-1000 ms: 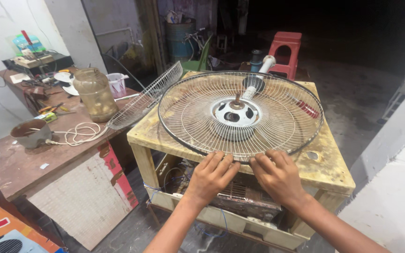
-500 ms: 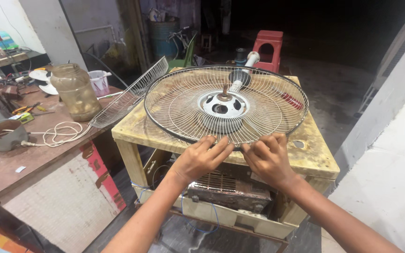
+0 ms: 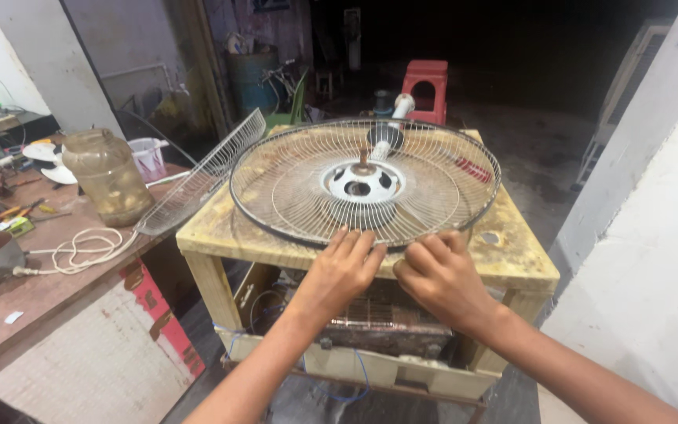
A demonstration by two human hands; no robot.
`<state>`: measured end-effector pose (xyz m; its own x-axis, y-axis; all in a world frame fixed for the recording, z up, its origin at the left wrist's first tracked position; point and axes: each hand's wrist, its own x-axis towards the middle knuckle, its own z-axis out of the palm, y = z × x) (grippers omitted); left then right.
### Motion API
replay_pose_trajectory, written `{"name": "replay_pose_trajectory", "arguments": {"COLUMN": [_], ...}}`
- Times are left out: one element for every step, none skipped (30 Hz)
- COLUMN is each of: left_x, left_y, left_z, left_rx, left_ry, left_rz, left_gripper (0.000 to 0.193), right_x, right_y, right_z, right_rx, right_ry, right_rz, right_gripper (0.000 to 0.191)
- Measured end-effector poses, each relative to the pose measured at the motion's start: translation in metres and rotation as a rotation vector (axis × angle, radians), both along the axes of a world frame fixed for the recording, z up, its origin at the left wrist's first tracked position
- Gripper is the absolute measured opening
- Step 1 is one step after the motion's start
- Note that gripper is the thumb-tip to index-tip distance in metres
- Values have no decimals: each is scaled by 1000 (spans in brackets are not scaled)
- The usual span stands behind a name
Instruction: The person fits the circular wire guard onto a pedestal fan lying on a workbench, aligning its rim and using a screwdriver to tighten the guard's side clamp. They press the center hub cover into place, then lift and reposition the fan to check the fitted guard.
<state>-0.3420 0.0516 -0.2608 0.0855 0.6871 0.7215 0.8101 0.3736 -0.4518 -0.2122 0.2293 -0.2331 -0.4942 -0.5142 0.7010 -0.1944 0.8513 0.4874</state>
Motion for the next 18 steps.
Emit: {"name": "replay_pose_trajectory", "arguments": {"left_x": [1,3,7,8,10,12,14,18,20,24,29,37,44,51,61,73,84,94], "left_y": [-1,-3,-5,-7,-8,-10,-10,-9,-9,-8,-8,-8,-5,-3,0,4,6,8], "left_z": [1,2,3,6,10,13,16,18,20,21,19,15,13,11,7,4,2,1], "left_rx": [-9,-19,-29,-36,-46,-72,-95,-114,-128,-143,-165,-140,-113,-82,-67,-52,-37,-18], "left_ry": [-5,-16,-8,9,26,28,28,33,41,50,52,55,61,71,72,72,66,-77], "left_rz": [-14,-28,-28,-28,-26,1,28,58,76,96,115,82,47,12,1,-9,-16,19], "left_gripper": [38,39,39,40,41,41,40,40,37,33,29,25,20,15,13,11,10,11], "right_x": [3,6,6,5,4,2,3,5,6,8,10,14,18,23,25,28,32,37], "right_y": [-2,-4,-2,0,3,6,8,10,12,11,11,10,10,10,9,8,9,10], "right_z": [-1,-3,-2,-1,-1,0,-2,-5,-8,-13,-18,-23,-28,-33,-37,-39,-40,-41], "right_rx": [62,29,1,-23,-14,-10,-3,-13,-19,-28,-52,-80,-105,-106,-105,-103,-102,-101], "right_ry": [-9,6,25,56,44,26,7,28,58,89,95,97,103,85,68,51,67,83], "right_rz": [-9,-12,-15,-18,-29,-40,-49,-64,-78,-91,-86,-84,-83,-70,-56,-42,-32,-19], "right_gripper": [12,16,22,27,29,30,32,28,25,21,23,24,26,22,19,16,14,13]}}
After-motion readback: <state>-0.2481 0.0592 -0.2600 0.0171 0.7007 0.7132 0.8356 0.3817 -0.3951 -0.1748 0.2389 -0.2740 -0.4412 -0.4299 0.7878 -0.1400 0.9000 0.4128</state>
